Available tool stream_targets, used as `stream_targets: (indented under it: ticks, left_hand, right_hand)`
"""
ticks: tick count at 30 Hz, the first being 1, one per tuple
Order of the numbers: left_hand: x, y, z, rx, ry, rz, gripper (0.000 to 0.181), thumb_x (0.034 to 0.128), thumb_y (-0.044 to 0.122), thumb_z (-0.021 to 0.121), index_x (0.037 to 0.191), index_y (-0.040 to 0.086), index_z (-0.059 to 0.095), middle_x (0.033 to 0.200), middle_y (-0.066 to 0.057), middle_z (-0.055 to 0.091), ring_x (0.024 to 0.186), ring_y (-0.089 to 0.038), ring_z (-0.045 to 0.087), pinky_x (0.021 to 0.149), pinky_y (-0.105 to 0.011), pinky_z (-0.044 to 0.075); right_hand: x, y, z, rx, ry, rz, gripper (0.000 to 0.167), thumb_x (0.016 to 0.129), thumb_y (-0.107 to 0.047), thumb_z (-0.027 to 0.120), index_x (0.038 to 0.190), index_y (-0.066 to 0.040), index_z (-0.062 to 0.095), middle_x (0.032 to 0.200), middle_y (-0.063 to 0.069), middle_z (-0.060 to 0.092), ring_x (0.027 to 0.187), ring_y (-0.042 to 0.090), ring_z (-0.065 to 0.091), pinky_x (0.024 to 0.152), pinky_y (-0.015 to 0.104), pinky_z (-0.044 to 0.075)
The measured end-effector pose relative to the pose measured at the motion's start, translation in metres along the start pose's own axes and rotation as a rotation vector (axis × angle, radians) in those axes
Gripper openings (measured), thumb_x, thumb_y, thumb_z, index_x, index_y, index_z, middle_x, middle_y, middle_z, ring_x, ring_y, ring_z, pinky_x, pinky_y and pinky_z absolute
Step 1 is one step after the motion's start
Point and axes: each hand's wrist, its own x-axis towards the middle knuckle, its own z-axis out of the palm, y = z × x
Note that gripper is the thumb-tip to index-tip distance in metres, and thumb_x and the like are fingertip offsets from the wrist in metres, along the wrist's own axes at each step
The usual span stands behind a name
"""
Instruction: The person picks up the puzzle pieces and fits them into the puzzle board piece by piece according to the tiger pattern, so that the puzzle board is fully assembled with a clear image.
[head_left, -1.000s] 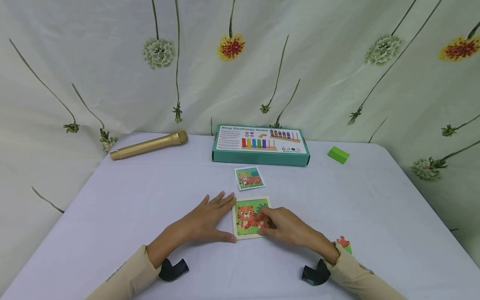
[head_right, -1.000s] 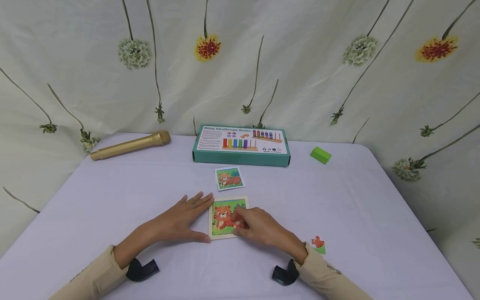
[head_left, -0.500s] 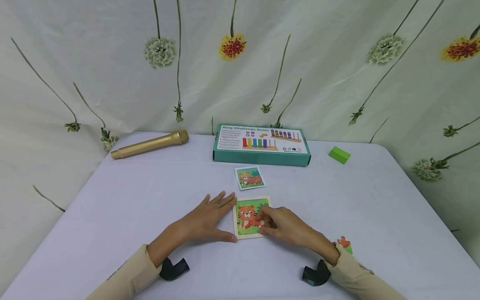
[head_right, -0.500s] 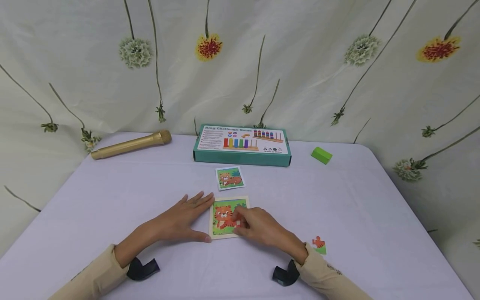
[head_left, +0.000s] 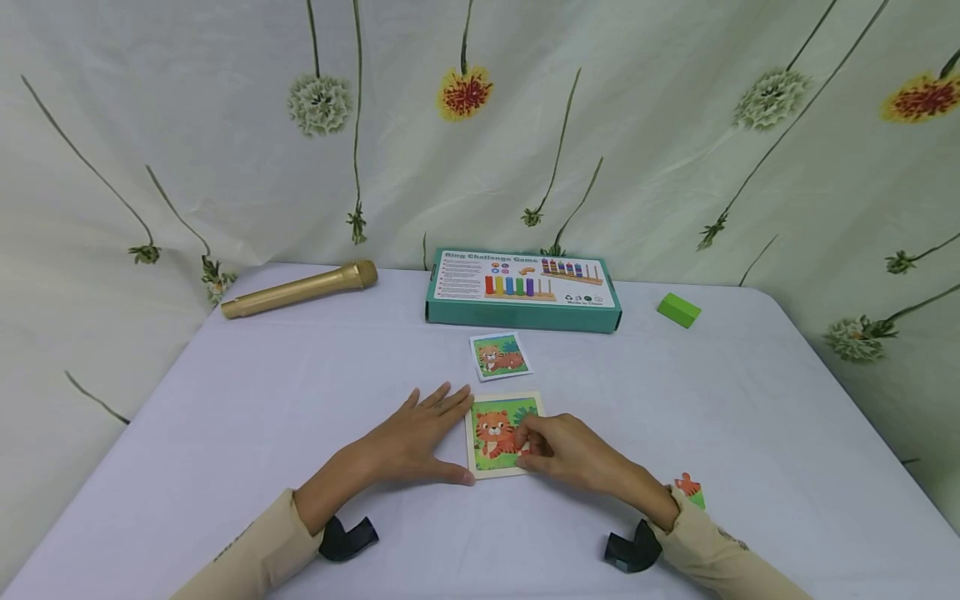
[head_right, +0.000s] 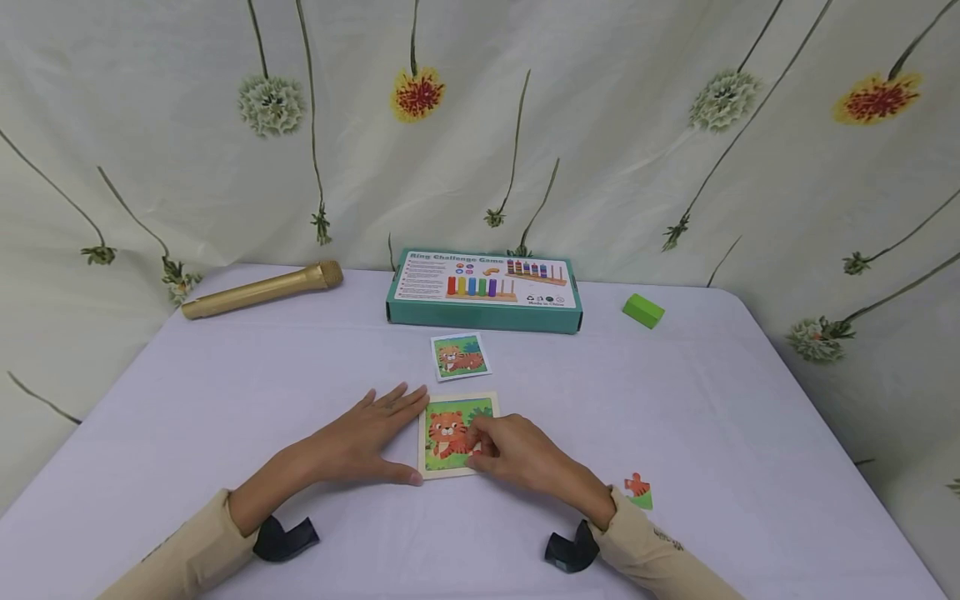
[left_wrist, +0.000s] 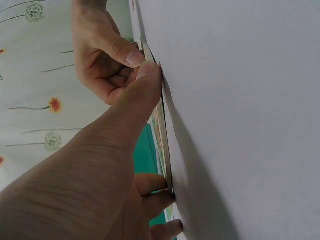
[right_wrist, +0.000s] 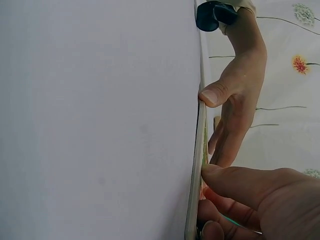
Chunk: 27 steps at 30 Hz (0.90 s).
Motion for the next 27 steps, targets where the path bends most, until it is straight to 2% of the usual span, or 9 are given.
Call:
stream_targets:
  ticks: [16,23,27]
  left_hand:
    - [0.000,-0.001,0.000,-0.004,0.005,0.005,0.108,0.0705,0.070,0.068,0.152,0.014,0.026,0.159,0.002,0.018,0.148,-0.024,0.008,0.116,-0.056,0.007]
    - [-0.001,0.000,0.000,-0.002,0.007,0.005,0.107,0.0709,0.069,0.069,0.152,0.014,0.026,0.159,0.002,0.019,0.148,-0.024,0.008,0.116,-0.056,0.007]
    - [-0.001,0.001,-0.001,-0.004,0.009,0.001,0.107,0.0709,0.069,0.069,0.152,0.014,0.026,0.159,0.002,0.018,0.148,-0.024,0.008,0.117,-0.056,0.007]
  right_hand:
    - [-0.002,0.000,-0.001,0.018,-0.001,-0.016,0.013,0.084,-0.010,0.073,0.092,-0.014,0.064,0.065,-0.010,0.051,0.060,0.002,0.045,0.053,0.017,0.038]
    - [-0.007,0.003,-0.006,0.098,-0.012,-0.030,0.006,0.089,-0.016,0.068,0.094,-0.015,0.065,0.070,-0.009,0.053,0.065,0.004,0.048,0.056,0.018,0.041]
    - [-0.014,0.004,-0.010,0.084,-0.001,-0.031,0.006,0.090,-0.017,0.067,0.096,-0.015,0.066,0.074,-0.010,0.055,0.069,0.004,0.049,0.059,0.019,0.045]
